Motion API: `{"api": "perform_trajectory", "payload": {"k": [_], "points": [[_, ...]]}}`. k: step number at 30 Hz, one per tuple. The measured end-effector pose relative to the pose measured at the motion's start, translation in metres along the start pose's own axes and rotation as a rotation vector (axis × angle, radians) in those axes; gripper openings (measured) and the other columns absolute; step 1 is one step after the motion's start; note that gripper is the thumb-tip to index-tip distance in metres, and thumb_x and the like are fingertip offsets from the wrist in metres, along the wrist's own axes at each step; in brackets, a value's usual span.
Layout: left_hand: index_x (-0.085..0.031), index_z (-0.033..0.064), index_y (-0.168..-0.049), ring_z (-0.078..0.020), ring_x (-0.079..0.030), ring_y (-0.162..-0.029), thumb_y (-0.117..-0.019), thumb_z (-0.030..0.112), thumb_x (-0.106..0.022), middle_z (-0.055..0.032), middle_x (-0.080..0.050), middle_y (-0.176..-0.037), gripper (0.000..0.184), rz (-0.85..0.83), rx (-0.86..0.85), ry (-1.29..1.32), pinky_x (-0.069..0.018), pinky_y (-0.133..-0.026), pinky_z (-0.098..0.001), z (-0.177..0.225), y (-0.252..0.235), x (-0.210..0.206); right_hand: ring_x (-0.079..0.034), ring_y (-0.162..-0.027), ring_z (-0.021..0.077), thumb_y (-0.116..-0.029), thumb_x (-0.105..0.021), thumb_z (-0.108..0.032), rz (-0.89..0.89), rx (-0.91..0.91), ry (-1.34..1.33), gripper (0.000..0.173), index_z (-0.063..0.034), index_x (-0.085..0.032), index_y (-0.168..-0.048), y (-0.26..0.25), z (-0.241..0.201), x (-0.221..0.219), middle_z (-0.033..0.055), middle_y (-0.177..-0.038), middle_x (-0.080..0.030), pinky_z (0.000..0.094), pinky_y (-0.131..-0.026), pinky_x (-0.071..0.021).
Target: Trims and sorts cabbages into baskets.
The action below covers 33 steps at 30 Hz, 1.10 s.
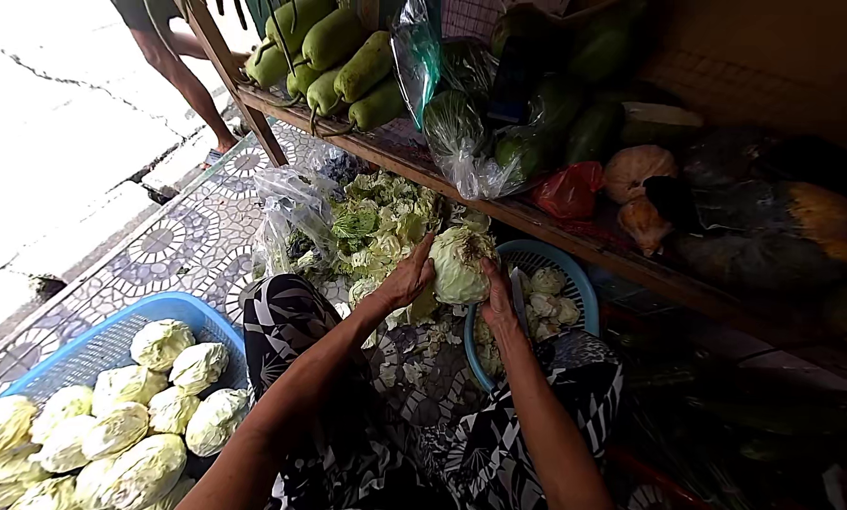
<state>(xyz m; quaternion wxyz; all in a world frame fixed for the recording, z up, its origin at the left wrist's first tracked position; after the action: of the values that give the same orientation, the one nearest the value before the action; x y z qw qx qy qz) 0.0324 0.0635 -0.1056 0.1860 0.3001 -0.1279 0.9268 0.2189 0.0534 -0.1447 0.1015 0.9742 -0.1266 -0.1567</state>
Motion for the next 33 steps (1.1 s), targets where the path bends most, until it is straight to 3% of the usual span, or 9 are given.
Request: {"api": "perform_trajectory", "payload": {"k": [5,8,11,15,21,26,29,31,33], "points": [[-0.031,0.0053,-0.158,-0.0340,-0.055,-0.130,-0.1082,0.042,-0.025,-0.0224,-0.043,-0.155,0.062,0.007,0.189,0.353,-0.0489,-0.103,-0.0532,-0.007,-0.003,0.004,-0.061,-0.110,0.0187,-0.0847,-0.071,-0.023,-0.039,0.070,0.081,0.071,0.0006,-0.040,-0.145,0.001,-0.008,0.001,0.0192,-0.129,-0.056,0.0336,-0.091,-0.0552],[-0.030,0.0083,-0.159,-0.0307,-0.052,-0.133,-0.1062,0.047,-0.042,-0.0216,-0.046,-0.152,0.067,0.003,0.260,0.506,-0.0427,-0.109,-0.0502,-0.009,-0.005,0.008,-0.063,-0.108,0.0157,-0.0746,-0.077,-0.026,-0.150,0.099,0.209,0.080,0.0018,-0.045,-0.142,0.010,-0.012,-0.012,0.0179,-0.127,-0.059,0.0307,-0.090,-0.0558],[-0.059,0.0015,-0.130,-0.0129,-0.065,-0.088,-0.1060,0.025,-0.055,-0.0099,-0.069,-0.102,0.034,0.128,0.309,0.685,-0.0551,-0.083,-0.0328,-0.014,-0.005,0.014,-0.064,-0.108,0.0156,-0.0707,-0.080,-0.029,-0.219,0.064,0.226,0.083,0.0014,-0.046,-0.141,0.016,-0.003,-0.021,0.0177,-0.128,-0.059,0.0310,-0.090,-0.0561],[-0.056,0.0099,-0.099,-0.0029,-0.053,-0.063,-0.1048,0.014,-0.056,0.0038,-0.056,-0.075,0.007,0.330,0.217,0.828,-0.0474,-0.062,-0.0214,-0.022,-0.005,0.025,-0.065,-0.100,0.0135,-0.0762,-0.074,-0.025,-0.172,0.013,0.128,0.074,0.0022,-0.046,-0.139,0.012,0.003,-0.018,0.0155,-0.120,-0.061,0.0294,-0.086,-0.0572],[-0.036,0.0064,-0.141,-0.0170,-0.056,-0.108,-0.1129,0.026,-0.033,-0.0122,-0.052,-0.121,0.034,0.565,0.339,0.949,-0.0497,-0.095,-0.0390,-0.028,0.010,0.038,-0.064,-0.100,0.0176,-0.0946,-0.056,-0.021,-0.080,-0.099,-0.113,0.049,-0.0019,-0.044,-0.138,0.009,0.019,-0.012,0.0151,-0.115,-0.061,0.0350,-0.086,-0.0573],[-0.034,-0.0023,-0.142,-0.0196,-0.058,-0.107,-0.1131,0.017,-0.027,-0.0188,-0.052,-0.122,0.035,0.937,0.469,0.950,-0.0501,-0.095,-0.0373,-0.062,0.015,0.057,-0.061,-0.119,0.0307,-0.1054,-0.041,-0.050,0.081,-0.294,-0.363,0.050,-0.0187,-0.049,-0.143,0.011,0.024,-0.007,0.0138,-0.133,-0.059,0.0552,-0.092,-0.0533],[-0.039,0.0014,-0.144,-0.0264,-0.054,-0.121,-0.1133,0.040,-0.024,-0.0211,-0.049,-0.137,0.051,0.720,0.533,0.888,-0.0474,-0.102,-0.0444,-0.054,0.019,0.043,-0.057,-0.125,0.0331,-0.1033,-0.041,-0.057,0.136,-0.305,-0.390,0.055,-0.0222,-0.048,-0.146,0.005,0.027,0.001,0.0137,-0.141,-0.056,0.0593,-0.095,-0.0508],[-0.026,0.0121,-0.160,-0.0373,-0.038,-0.144,-0.1059,0.062,-0.032,-0.0211,-0.030,-0.162,0.074,0.498,0.603,0.706,-0.0391,-0.110,-0.0591,-0.050,0.023,0.030,-0.055,-0.129,0.0353,-0.1019,-0.039,-0.062,0.142,-0.326,-0.419,0.060,-0.0245,-0.045,-0.149,0.008,0.029,0.000,0.0141,-0.145,-0.053,0.0617,-0.096,-0.0496],[-0.008,0.0097,-0.165,-0.0484,-0.021,-0.150,-0.0975,0.069,-0.048,-0.0277,-0.006,-0.168,0.098,0.344,0.586,0.446,-0.0294,-0.114,-0.0665,-0.042,0.024,0.019,-0.054,-0.129,0.0385,-0.0988,-0.035,-0.070,0.141,-0.369,-0.476,0.067,-0.0268,-0.041,-0.151,0.014,0.032,-0.004,0.0152,-0.147,-0.050,0.0644,-0.093,-0.0496]]}}
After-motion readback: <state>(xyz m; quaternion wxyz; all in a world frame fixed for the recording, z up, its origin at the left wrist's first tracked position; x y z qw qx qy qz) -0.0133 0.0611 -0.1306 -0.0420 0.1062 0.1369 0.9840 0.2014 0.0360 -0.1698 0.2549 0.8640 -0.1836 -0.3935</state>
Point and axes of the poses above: each hand's wrist, its own y-axis away from the middle knuckle, its own x-axis out of the back of the hand, z = x × y, the point moved 7 cm from there along -y, towards the middle knuckle
